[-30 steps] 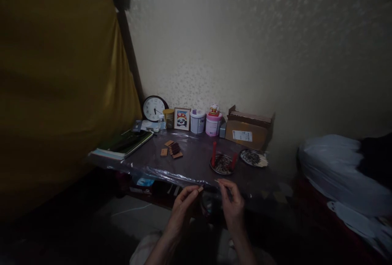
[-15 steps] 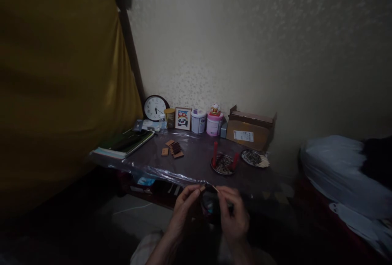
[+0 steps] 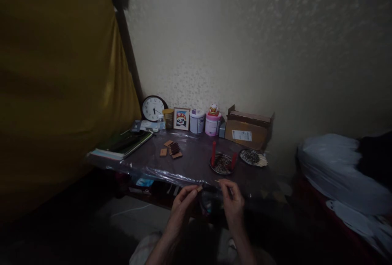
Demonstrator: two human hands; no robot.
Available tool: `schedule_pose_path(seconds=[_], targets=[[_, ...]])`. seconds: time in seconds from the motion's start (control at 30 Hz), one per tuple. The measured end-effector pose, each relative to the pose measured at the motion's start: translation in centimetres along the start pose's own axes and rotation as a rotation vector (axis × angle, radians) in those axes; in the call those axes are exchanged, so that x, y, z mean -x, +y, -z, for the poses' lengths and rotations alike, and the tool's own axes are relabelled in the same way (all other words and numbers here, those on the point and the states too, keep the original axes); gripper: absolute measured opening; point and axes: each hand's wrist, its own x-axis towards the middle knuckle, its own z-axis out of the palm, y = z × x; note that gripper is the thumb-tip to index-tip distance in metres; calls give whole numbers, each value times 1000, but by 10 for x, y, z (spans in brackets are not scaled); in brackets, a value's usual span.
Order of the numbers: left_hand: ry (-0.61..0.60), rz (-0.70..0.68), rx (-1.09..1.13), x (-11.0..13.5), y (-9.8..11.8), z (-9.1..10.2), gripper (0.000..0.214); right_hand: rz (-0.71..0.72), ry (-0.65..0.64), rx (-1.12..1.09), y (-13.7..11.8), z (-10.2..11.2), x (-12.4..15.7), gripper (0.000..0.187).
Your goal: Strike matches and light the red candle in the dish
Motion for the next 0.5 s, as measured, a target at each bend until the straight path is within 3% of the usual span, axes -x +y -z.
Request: schedule_pose_path(seconds=[0.17,0.37,0.5], targets=[[-11,-8,-19,3,4,-3,18,13,-54,-7,-20,-2,6,11],[-13,6,-1,5,5,-6,21,214,-150,70,-36,-2,13,12],[-27,-3,-21,6,5,-8,21,266,-185,99,-36,-2,15,14]])
